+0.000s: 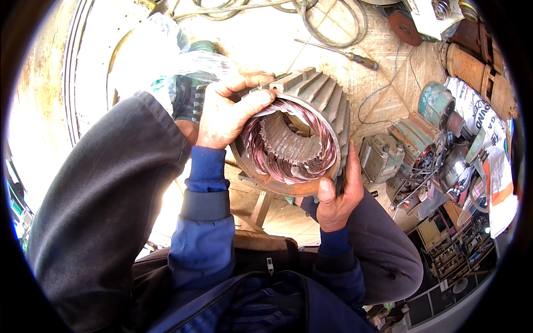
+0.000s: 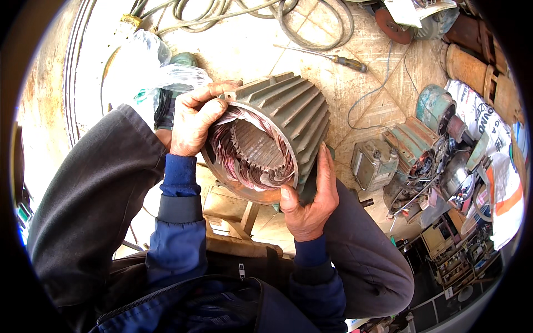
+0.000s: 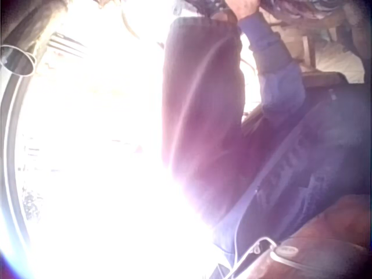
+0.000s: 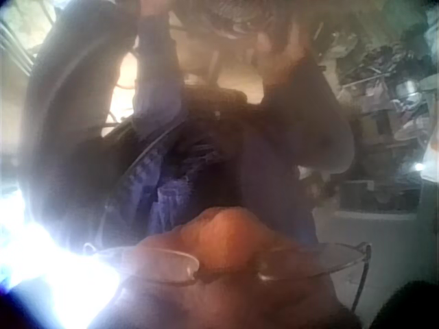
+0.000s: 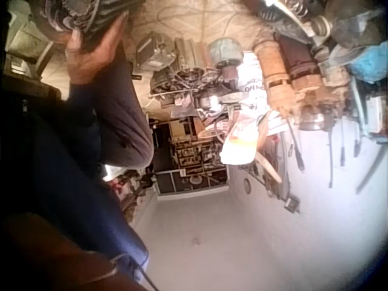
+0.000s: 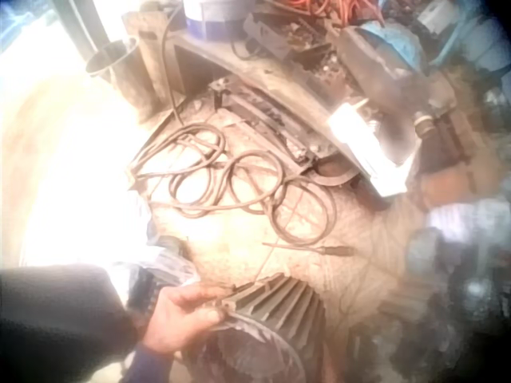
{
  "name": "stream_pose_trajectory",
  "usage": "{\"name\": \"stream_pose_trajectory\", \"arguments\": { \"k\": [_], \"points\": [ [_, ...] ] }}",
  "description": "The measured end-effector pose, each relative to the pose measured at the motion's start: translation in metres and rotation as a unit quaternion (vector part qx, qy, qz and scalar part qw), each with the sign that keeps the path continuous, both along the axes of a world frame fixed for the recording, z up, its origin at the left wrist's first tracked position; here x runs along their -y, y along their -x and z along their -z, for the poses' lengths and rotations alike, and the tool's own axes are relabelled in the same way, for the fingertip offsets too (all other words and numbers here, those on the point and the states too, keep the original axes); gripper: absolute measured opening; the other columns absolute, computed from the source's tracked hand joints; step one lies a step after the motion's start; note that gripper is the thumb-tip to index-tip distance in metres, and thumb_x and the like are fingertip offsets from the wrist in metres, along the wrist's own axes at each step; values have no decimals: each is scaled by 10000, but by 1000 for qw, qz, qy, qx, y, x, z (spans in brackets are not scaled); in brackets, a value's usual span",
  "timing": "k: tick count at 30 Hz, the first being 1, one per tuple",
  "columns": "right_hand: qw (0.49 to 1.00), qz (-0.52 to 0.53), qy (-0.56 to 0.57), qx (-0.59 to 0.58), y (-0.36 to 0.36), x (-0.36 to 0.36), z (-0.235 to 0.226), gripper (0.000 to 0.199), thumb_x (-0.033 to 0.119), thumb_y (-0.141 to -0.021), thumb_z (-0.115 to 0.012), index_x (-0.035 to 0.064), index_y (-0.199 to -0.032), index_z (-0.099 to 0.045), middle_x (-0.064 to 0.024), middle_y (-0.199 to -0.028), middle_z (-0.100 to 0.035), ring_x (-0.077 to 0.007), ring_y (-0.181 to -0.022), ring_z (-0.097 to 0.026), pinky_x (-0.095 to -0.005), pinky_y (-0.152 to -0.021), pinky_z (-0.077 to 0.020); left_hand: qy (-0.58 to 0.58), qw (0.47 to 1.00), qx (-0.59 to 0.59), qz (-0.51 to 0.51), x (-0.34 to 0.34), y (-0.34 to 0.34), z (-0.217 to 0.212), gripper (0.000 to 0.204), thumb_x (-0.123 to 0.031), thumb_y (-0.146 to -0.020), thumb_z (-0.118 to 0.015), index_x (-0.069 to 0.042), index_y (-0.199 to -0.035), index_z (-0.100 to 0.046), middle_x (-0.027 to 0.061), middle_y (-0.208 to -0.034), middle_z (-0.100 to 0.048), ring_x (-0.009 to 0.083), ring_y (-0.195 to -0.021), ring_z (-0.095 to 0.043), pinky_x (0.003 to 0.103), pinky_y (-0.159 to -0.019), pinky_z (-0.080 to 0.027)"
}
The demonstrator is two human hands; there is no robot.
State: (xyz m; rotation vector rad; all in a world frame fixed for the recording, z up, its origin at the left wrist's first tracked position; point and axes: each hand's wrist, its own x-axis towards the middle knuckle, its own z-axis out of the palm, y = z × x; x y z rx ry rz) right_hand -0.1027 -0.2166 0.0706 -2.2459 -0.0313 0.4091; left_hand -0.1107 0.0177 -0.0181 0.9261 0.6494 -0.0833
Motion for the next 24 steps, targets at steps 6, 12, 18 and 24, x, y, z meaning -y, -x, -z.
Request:
{"name": "stream_pose_trajectory", "arguments": {
  "k": [6, 12, 18, 24],
  "points": [
    [1000, -5, -5, 6, -1, -1, 1, 994, 605, -817, -725, -152, -1402, -458, -343, -1385, -527, -430, -1299, -541, -461, -1089, -418, -5, 1000, 6, -6, 0, 1, 1, 290, -29, -880, -686, 15, -1164, -729, 54, -1055, -731, 111, -948, -659, 276, -895, -536],
    [1000, -11, 2, 12, 0, -1, 1, 979, 591, -821, -725, -150, -1402, -459, -337, -1386, -529, -431, -1297, -543, -463, -1088, -418, 6, 999, 23, -23, -1, 2, 8, 288, -20, -879, -729, 47, -1158, -703, 118, -1044, -744, 158, -950, -698, 301, -884, -573],
    [1000, -15, 3, 4, -1, -1, -1, 970, 564, -815, -743, -148, -1408, -454, -336, -1398, -522, -429, -1318, -526, -463, -1103, -404, 9, 999, 23, -24, -3, 3, 7, 274, -15, -879, -743, 60, -1140, -705, 129, -1034, -748, 168, -964, -706, 304, -892, -578],
    [1000, -13, -8, 2, -2, -1, 0, 958, 532, -808, -763, -145, -1410, -453, -331, -1406, -518, -425, -1328, -517, -462, -1107, -401, -39, 999, 20, -4, -2, 3, 8, 427, -243, -886, -740, 40, -1204, -705, 35, -953, -719, 76, -851, -629, 245, -830, -523]
  ]
}}
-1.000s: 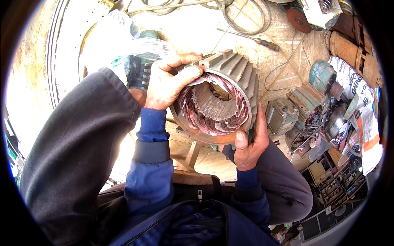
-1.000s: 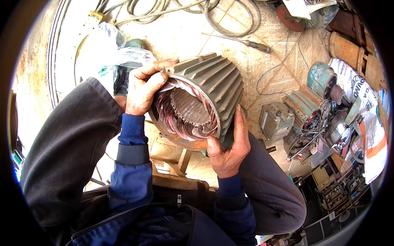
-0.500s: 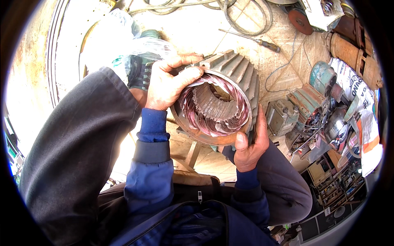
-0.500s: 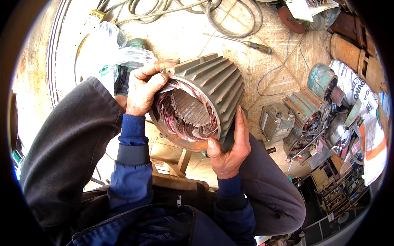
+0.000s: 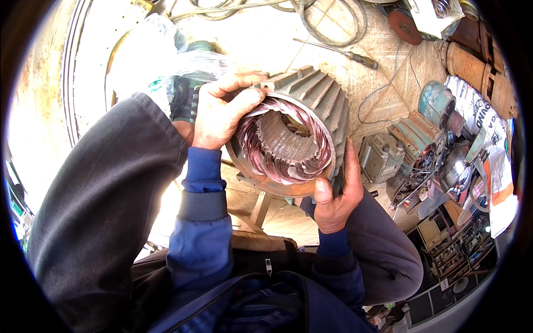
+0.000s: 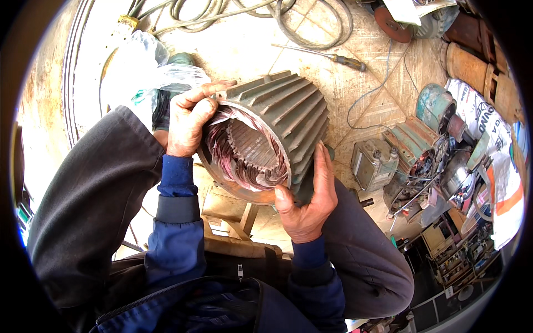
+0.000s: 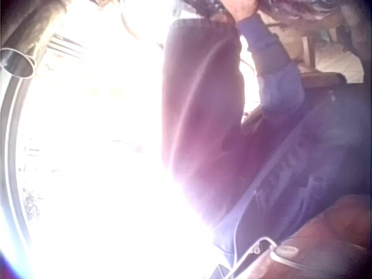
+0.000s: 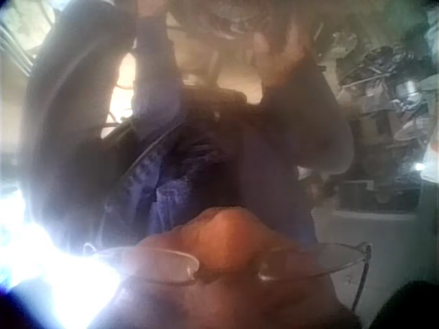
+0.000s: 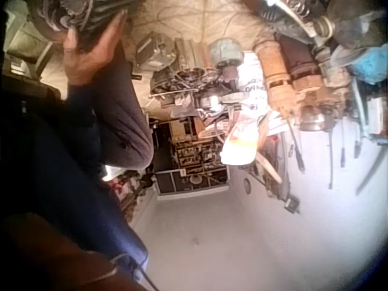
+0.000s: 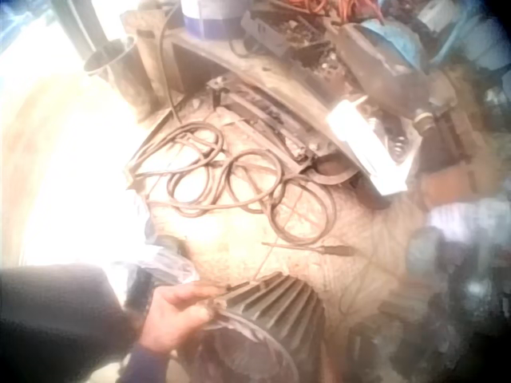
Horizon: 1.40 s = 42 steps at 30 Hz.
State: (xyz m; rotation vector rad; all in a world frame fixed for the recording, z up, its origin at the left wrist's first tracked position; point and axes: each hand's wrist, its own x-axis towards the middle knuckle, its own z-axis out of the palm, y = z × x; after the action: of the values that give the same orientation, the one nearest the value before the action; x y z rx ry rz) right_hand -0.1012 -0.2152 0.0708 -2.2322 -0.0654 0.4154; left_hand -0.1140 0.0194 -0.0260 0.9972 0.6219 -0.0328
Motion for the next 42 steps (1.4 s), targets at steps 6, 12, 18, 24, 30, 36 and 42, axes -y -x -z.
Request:
{"name": "stream_pose_trajectory", "arguments": {
  "k": [6, 12, 18, 24, 30, 36, 42],
  "points": [
    [1000, -2, -3, -2, -1, -4, -2, 957, 522, -798, -777, -143, -1407, -457, -332, -1402, -520, -435, -1327, -516, -468, -1109, -400, 49, 999, 10, -21, -5, 4, 5, 263, -18, -882, -726, 43, -1138, -722, 115, -1038, -749, 153, -952, -698, 293, -895, -565],
    [1000, -2, -1, 4, 2, -7, -2, 967, 523, -782, -788, -146, -1399, -462, -333, -1393, -526, -451, -1319, -517, -477, -1107, -403, 18, 999, 30, -24, -4, 8, 14, 267, -26, -878, -724, 31, -1138, -729, 114, -1068, -746, 148, -965, -692, 293, -903, -557],
    [1000, -4, -1, 9, 2, -9, -1, 958, 519, -781, -788, -154, -1385, -471, -347, -1376, -532, -462, -1299, -532, -479, -1083, -428, 36, 999, 22, -25, -7, 13, 18, 264, -46, -886, -726, 28, -1140, -731, 109, -1099, -740, 136, -965, -682, 287, -898, -552],
    [1000, -16, -7, 22, -1, -12, 0, 950, 509, -777, -799, -157, -1376, -479, -353, -1363, -537, -467, -1285, -543, -476, -1066, -444, 45, 998, 12, -33, -9, 14, 17, 257, -62, -897, -722, 28, -1138, -733, 100, -1099, -739, 120, -949, -673, 275, -887, -548],
    [1000, -12, -13, 22, -2, -14, 0, 952, 515, -778, -803, -161, -1369, -484, -352, -1360, -540, -459, -1286, -546, -475, -1064, -445, 55, 998, 8, -35, -10, 13, 14, 261, -64, -903, -718, 33, -1144, -729, 86, -1050, -745, 114, -928, -673, 271, -880, -548],
    [999, -14, -15, 25, -2, -15, 0, 952, 505, -775, -812, -161, -1370, -483, -355, -1362, -537, -458, -1288, -544, -474, -1066, -444, 50, 998, 7, -46, -9, 14, 18, 263, -61, -904, -716, 34, -1149, -726, 79, -1013, -747, 112, -912, -674, 269, -869, -551],
    [999, -23, -7, 31, -4, -15, -1, 943, 493, -776, -816, -159, -1370, -484, -359, -1360, -535, -461, -1290, -542, -474, -1068, -442, 63, 997, 9, -54, -9, 15, 20, 256, -50, -907, -704, 39, -1146, -724, 78, -1005, -746, 116, -898, -677, 268, -856, -555]
  ]
}}
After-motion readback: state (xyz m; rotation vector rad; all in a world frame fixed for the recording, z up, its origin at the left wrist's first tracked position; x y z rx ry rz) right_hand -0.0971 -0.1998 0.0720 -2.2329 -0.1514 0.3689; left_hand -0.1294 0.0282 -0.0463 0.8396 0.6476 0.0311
